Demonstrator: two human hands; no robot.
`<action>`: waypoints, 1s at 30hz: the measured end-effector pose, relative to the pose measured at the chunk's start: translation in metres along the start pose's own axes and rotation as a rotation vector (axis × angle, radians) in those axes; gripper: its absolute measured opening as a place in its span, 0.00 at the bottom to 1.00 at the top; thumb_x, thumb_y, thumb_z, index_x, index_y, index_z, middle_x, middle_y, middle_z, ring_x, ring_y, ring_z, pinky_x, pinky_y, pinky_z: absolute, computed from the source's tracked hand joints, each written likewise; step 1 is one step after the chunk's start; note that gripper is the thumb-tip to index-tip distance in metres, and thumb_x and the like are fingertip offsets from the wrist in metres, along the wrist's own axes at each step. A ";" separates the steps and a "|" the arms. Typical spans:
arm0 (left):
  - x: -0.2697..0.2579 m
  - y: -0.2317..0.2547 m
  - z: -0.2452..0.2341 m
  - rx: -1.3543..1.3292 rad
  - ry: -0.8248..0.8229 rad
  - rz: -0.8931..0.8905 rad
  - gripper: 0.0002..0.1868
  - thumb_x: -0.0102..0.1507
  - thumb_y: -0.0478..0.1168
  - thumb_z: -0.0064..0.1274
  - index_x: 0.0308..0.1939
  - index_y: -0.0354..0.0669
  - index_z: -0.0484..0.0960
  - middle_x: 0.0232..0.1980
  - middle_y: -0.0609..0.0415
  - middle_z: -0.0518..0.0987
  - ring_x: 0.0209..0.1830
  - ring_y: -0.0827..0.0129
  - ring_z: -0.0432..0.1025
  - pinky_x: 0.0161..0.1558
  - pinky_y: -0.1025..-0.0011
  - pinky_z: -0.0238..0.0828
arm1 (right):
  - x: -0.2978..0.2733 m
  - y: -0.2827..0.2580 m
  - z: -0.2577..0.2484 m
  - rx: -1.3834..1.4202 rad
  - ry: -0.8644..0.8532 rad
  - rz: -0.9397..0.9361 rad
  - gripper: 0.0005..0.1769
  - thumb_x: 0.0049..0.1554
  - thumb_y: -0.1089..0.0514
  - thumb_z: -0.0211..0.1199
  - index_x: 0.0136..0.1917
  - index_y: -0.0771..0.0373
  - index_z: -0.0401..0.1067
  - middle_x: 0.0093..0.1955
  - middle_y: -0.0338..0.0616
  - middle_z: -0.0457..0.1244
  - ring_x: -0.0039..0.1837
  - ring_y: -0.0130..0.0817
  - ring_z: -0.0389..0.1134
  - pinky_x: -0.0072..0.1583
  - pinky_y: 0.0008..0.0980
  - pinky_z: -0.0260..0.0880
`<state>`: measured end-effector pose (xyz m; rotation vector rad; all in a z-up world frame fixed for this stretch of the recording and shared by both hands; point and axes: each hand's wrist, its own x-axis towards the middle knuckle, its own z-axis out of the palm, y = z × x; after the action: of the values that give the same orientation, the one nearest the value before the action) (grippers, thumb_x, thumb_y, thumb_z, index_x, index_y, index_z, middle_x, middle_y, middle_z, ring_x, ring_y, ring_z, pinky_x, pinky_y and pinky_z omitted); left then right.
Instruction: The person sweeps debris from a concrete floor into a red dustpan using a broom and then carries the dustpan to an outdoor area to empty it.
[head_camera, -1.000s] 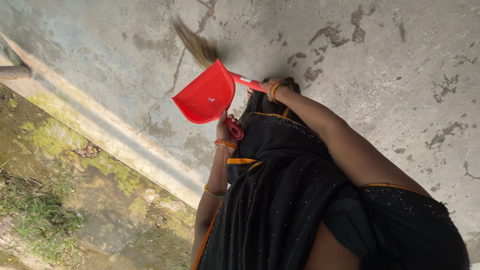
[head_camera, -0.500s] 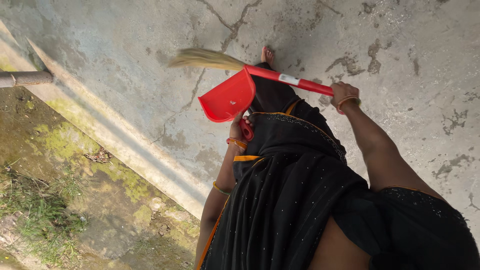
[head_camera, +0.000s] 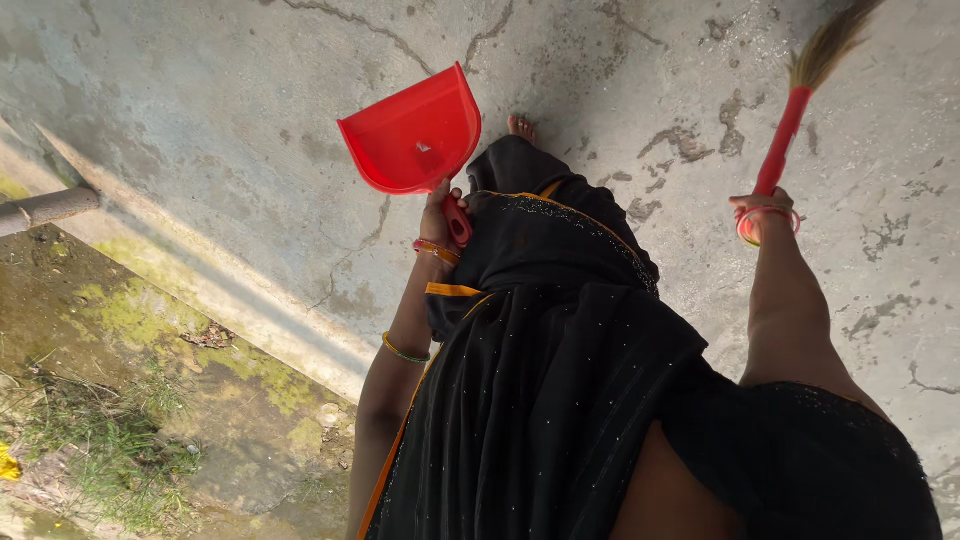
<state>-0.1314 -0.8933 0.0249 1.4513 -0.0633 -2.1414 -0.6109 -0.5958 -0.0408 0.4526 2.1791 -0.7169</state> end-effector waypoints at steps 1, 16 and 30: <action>-0.002 0.008 0.007 0.006 0.000 0.009 0.12 0.67 0.47 0.54 0.49 0.47 0.71 0.33 0.60 0.75 0.28 0.73 0.71 0.33 0.73 0.74 | 0.014 -0.013 0.005 0.009 0.037 0.049 0.26 0.48 0.71 0.75 0.54 0.65 0.64 0.39 0.46 0.67 0.34 0.30 0.68 0.35 0.30 0.69; 0.013 0.043 0.030 -0.175 0.086 -0.050 0.16 0.68 0.49 0.54 0.33 0.44 0.73 0.27 0.56 0.74 0.29 0.69 0.71 0.36 0.74 0.74 | -0.056 -0.119 0.274 -1.421 -0.622 -0.621 0.54 0.51 0.62 0.66 0.85 0.38 0.48 0.59 0.58 0.68 0.59 0.52 0.72 0.63 0.47 0.71; 0.097 0.185 0.051 -0.221 -0.016 -0.040 0.15 0.68 0.50 0.53 0.36 0.44 0.72 0.28 0.56 0.74 0.27 0.69 0.71 0.33 0.72 0.74 | -0.105 -0.273 0.395 -1.474 -0.412 -1.185 0.42 0.49 0.63 0.69 0.74 0.44 0.63 0.62 0.46 0.67 0.62 0.45 0.69 0.61 0.45 0.68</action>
<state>-0.1261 -1.1083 0.0259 1.3169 0.1917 -2.1166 -0.4633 -1.0626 -0.0771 -1.6286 1.7811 0.3886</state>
